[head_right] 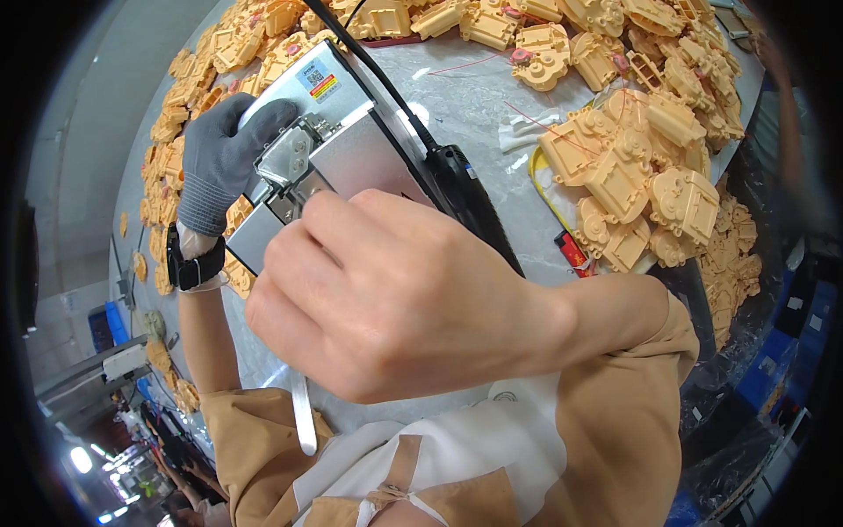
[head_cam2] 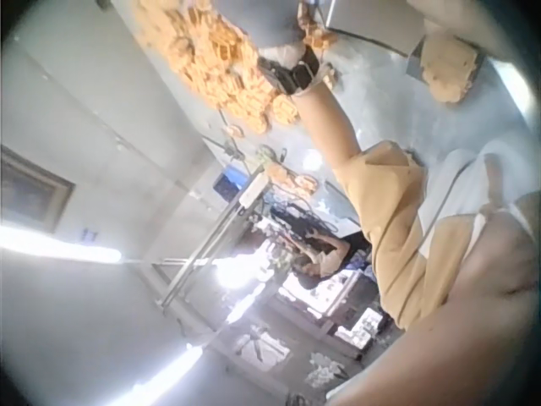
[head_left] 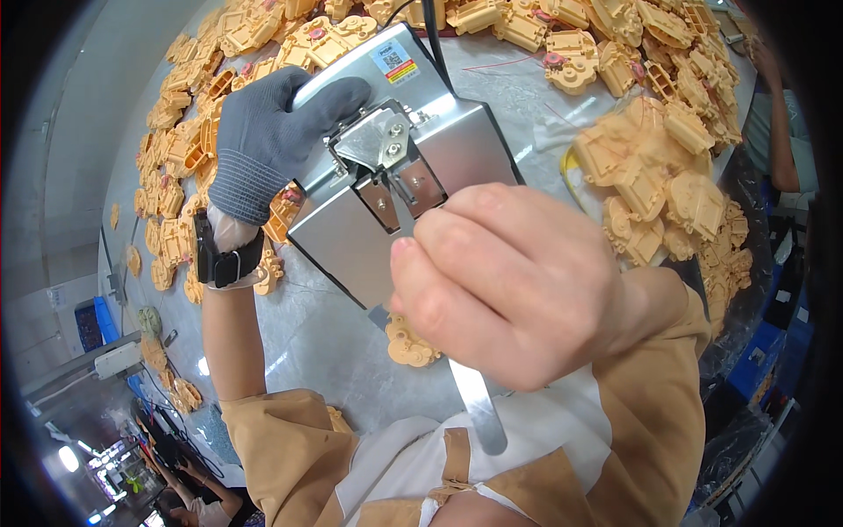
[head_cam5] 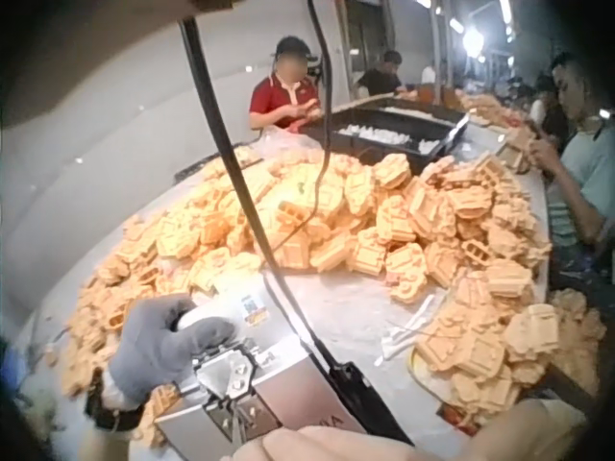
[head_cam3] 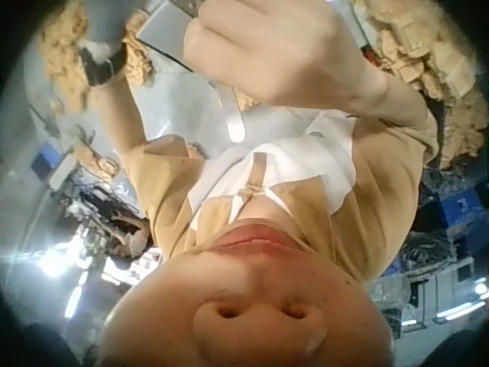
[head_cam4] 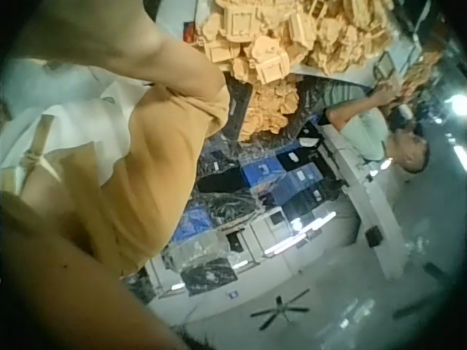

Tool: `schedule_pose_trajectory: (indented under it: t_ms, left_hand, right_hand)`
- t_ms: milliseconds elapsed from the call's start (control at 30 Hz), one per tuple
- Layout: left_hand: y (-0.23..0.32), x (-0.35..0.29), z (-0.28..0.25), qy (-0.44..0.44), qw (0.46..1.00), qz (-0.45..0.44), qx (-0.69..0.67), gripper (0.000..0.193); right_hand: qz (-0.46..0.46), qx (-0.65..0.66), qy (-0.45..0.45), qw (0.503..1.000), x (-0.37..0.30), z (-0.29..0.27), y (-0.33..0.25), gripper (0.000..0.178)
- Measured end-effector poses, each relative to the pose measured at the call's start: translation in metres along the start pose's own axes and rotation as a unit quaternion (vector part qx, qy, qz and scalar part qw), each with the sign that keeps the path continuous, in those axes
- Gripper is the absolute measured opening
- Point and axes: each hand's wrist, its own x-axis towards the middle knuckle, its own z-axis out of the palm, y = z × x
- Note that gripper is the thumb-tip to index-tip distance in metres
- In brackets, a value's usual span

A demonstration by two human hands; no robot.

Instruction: The person uses a metal tool to adjust a component on a silver soldering station. They then pick up a yellow plastic housing and use a black rotary tool to grind or smooth the edges of the plastic casing. The person handles multiple yellow plastic parts on the table, moving them aside to access the work area.

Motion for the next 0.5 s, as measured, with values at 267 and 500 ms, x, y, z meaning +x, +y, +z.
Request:
schedule_pose_trajectory:
  t_ms: [267, 500]
  left_hand:
    - [0.001, 0.001, 0.001, -0.005, 1.000, -0.011, -0.001, 0.051]
    - [0.005, 0.000, 0.001, -0.004, 1.000, 0.004, 0.008, 0.048]
  right_hand:
    - [-0.057, -0.002, 0.079, 0.995, -0.009, 0.009, 0.012, 0.018]
    - [-0.095, 0.006, 0.085, 0.992, -0.006, 0.010, 0.018, 0.018]
